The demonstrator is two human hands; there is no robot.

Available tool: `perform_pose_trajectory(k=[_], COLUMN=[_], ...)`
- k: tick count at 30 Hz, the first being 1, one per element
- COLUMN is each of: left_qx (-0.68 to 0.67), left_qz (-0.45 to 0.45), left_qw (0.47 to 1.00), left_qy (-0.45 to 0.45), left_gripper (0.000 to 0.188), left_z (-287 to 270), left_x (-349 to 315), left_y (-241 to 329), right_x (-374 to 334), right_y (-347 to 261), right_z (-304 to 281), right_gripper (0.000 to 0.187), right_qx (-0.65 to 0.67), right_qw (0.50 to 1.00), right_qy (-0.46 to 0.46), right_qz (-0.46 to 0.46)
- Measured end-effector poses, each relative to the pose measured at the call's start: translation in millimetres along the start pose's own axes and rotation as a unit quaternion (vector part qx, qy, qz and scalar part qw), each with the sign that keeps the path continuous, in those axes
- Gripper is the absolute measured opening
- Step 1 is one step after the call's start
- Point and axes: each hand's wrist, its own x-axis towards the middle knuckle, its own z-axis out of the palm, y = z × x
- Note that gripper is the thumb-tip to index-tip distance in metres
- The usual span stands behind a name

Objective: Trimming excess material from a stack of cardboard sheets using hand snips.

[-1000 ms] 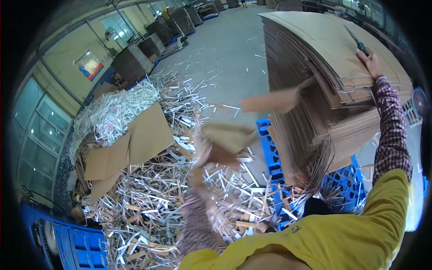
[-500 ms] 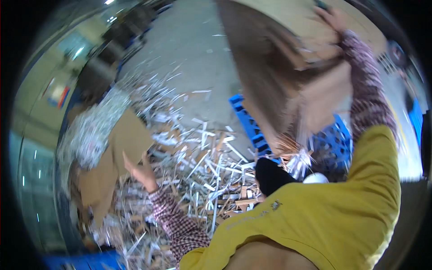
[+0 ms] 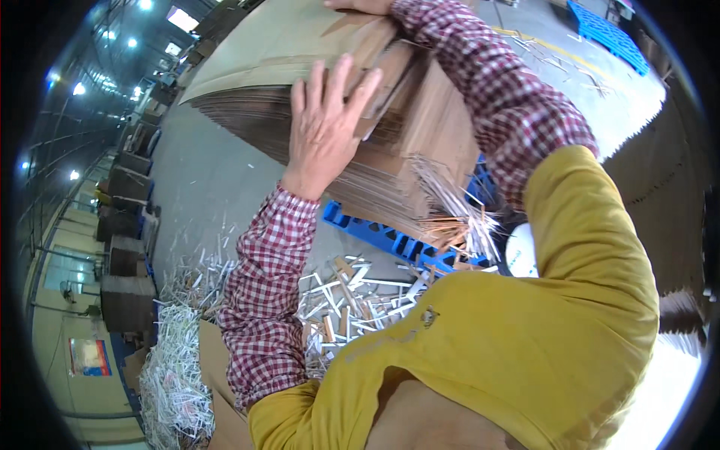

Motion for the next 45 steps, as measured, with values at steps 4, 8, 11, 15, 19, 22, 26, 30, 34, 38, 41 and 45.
perform_pose_trajectory(k=[4,8,11,15,19,22,26,30,34,38,41,45], left_qx=[-0.001,0.038,-0.054,-0.318,-0.291,-0.393,-0.532,-0.528,-0.228,-0.035,0.002,-0.066], left_qz=[0.150,0.187,0.168,0.163,0.101,0.034,0.034,0.178,0.277,0.336,0.327,0.354], left_qw=[0.985,0.978,0.976,0.930,0.925,0.906,0.841,0.827,0.925,0.879,0.868,0.884], left_qy=[0.087,0.086,0.126,-0.088,-0.221,-0.156,-0.091,-0.080,-0.125,-0.336,-0.374,-0.298], left_gripper=[0.035,0.029,0.029,0.042,0.055,0.052,0.049,0.051,0.071,0.075,0.051,0.012], left_z=[15.8,3.8,-25.8,-34.9,-3.6,-5.4,7.6,72.6,159.5,222.3,257.9,253.9], left_x=[1.7,-11.3,-39.0,-132.0,-183.8,-174.1,-135.2,-88.6,-53.4,-65.5,-81.5,-129.0], left_y=[-27.6,-31.1,-36.6,-17.2,-50.0,-67.0,-25.2,66.2,126.3,168.4,169.5,161.8], right_x=[-4.5,-17.2,-26.5,-17.7,-11.4,-37.1,-114.1,-236.4,-340.8,-454.7,-501.9,-554.8], right_y=[-3.0,-7.0,-14.6,-17.6,-29.0,-85.7,-98.9,-99.9,-146.5,-169.3,-187.6,-209.8], right_z=[7.1,6.4,7.8,-4.3,-7.9,-6.7,-53.5,-84.3,-76.3,-75.2,-66.8,-60.5], right_gripper=[0.042,0.047,0.045,0.041,0.035,0.029,0.031,0.037,0.032,0.036,0.034,0.031], right_qx=[-0.093,-0.102,-0.034,-0.110,-0.146,0.008,0.052,-0.018,0.007,0.033,0.104,0.149], right_qw=[0.994,0.982,0.996,0.967,0.984,0.983,0.972,0.892,0.887,0.816,0.739,0.670], right_qy=[-0.063,-0.132,-0.078,-0.148,-0.052,0.031,0.137,0.220,0.263,0.291,0.319,0.344], right_qz=[0.011,0.090,0.020,0.173,0.087,0.179,0.183,0.395,0.379,0.499,0.584,0.641])
